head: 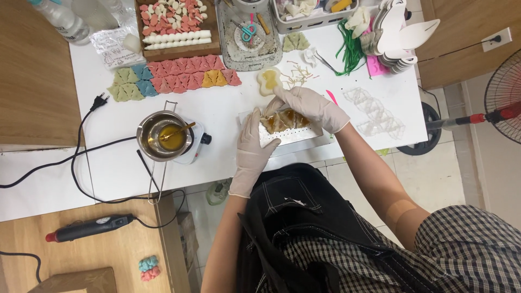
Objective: Melt wax with a heat gun, pour colored wax into molds, and use a tool to clean or refine the candle surface.
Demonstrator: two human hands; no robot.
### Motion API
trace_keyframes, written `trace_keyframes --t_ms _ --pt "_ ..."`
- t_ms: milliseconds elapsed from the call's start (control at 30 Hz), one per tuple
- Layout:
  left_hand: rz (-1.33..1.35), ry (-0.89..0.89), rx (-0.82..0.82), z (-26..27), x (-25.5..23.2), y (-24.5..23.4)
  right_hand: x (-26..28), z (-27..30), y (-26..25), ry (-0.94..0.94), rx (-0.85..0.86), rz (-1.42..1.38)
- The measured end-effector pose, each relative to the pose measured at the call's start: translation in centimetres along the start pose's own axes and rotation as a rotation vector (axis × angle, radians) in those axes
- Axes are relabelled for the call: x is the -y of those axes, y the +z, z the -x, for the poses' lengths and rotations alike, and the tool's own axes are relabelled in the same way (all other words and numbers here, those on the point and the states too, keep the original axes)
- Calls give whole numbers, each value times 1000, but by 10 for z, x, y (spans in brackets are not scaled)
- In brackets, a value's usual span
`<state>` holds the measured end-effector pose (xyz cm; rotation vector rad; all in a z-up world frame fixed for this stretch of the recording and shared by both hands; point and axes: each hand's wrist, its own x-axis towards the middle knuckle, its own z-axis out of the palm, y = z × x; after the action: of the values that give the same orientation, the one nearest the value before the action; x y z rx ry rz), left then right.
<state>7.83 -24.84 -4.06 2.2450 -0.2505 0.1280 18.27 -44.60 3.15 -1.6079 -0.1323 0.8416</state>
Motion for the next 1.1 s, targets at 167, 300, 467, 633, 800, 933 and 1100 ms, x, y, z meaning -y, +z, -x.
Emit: trace_keyframes --t_ms 167,300,467,633,800,933,1100 --pt "-8 -26 10 -1 -3 -2 -3 -2 -2 -21 29 -18" --pt "0 -4 7 -1 -5 -4 -11 -8 -5 -20 33 -4" --pt "-8 1 8 -1 -4 -5 -13 -11 -9 -46 63 30" --pt "-16 -4 18 -2 -7 -7 -8 -8 -6 -51 68 10" --pt "-23 18 8 -1 -5 -7 -3 -5 -3 -21 24 2" --pt "-2 19 13 -2 -6 -8 -3 -2 -7 -18 -2 34" --pt "-15 -10 34 0 -4 -7 8 14 -17 -237 -94 195"
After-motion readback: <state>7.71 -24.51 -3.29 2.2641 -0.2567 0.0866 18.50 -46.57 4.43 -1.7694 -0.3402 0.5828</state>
